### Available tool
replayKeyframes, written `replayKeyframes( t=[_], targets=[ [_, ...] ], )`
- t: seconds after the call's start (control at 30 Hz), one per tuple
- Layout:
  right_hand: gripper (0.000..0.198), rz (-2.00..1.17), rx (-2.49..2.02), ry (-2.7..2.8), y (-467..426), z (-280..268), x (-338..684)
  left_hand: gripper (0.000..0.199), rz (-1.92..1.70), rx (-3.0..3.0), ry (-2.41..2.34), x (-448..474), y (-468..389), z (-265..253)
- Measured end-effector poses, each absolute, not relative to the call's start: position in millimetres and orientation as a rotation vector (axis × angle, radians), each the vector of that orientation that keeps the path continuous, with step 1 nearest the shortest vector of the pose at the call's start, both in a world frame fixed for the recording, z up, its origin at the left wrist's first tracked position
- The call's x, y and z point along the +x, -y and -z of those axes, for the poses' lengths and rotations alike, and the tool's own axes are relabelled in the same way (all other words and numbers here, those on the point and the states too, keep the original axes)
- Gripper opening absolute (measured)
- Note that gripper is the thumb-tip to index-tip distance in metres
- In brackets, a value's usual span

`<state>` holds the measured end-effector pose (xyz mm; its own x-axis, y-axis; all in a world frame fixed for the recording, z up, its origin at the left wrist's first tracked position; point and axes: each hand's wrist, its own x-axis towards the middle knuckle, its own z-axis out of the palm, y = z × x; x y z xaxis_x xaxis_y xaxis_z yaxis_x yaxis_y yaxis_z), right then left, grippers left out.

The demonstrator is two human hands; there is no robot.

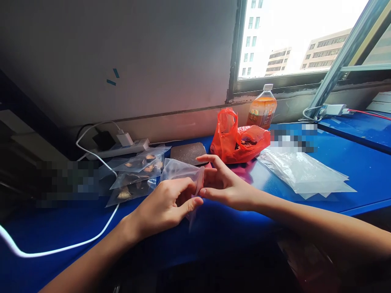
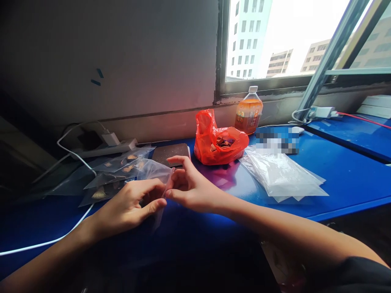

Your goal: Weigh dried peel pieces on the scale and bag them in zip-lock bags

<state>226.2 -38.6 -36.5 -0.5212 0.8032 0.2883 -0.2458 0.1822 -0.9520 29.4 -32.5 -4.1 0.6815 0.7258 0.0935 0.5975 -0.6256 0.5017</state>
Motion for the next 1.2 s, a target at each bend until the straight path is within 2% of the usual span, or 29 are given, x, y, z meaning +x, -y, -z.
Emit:
replayKeyframes(
  t=[0.3, 0.67, 0.93, 1.1, 1.2],
  targets=[
    [0.058, -1.493, -0.594, 1.588, 39.0, 37.3, 224.9, 0.024, -0.334, 2.436, -1.014, 28.8, 28.9, 5.2],
    [0.042, -1.440, -0.573, 1.594, 37.3, 42.7, 224.4, 0.019, -0.348, 2.464, -0.945, 30.6, 29.2, 5.6],
    [0.045, -1.367, -0.695, 1.555, 40.7, 38.1, 220.7, 0.022, -0.451, 2.537, -0.937, 33.1, 32.3, 7.5],
    [0.026, -1.072, -1.066, 1.670, 42.9, 39.2, 220.3, 0.023, -0.523, 2.592, -0.971, 34.7, 34.4, 10.8],
    [0.015, -1.017, -1.144, 1.883, 44.2, 38.2, 221.8, 0.022, -0.519, 2.658, -0.938, 35.7, 35.4, 12.8]
  ],
)
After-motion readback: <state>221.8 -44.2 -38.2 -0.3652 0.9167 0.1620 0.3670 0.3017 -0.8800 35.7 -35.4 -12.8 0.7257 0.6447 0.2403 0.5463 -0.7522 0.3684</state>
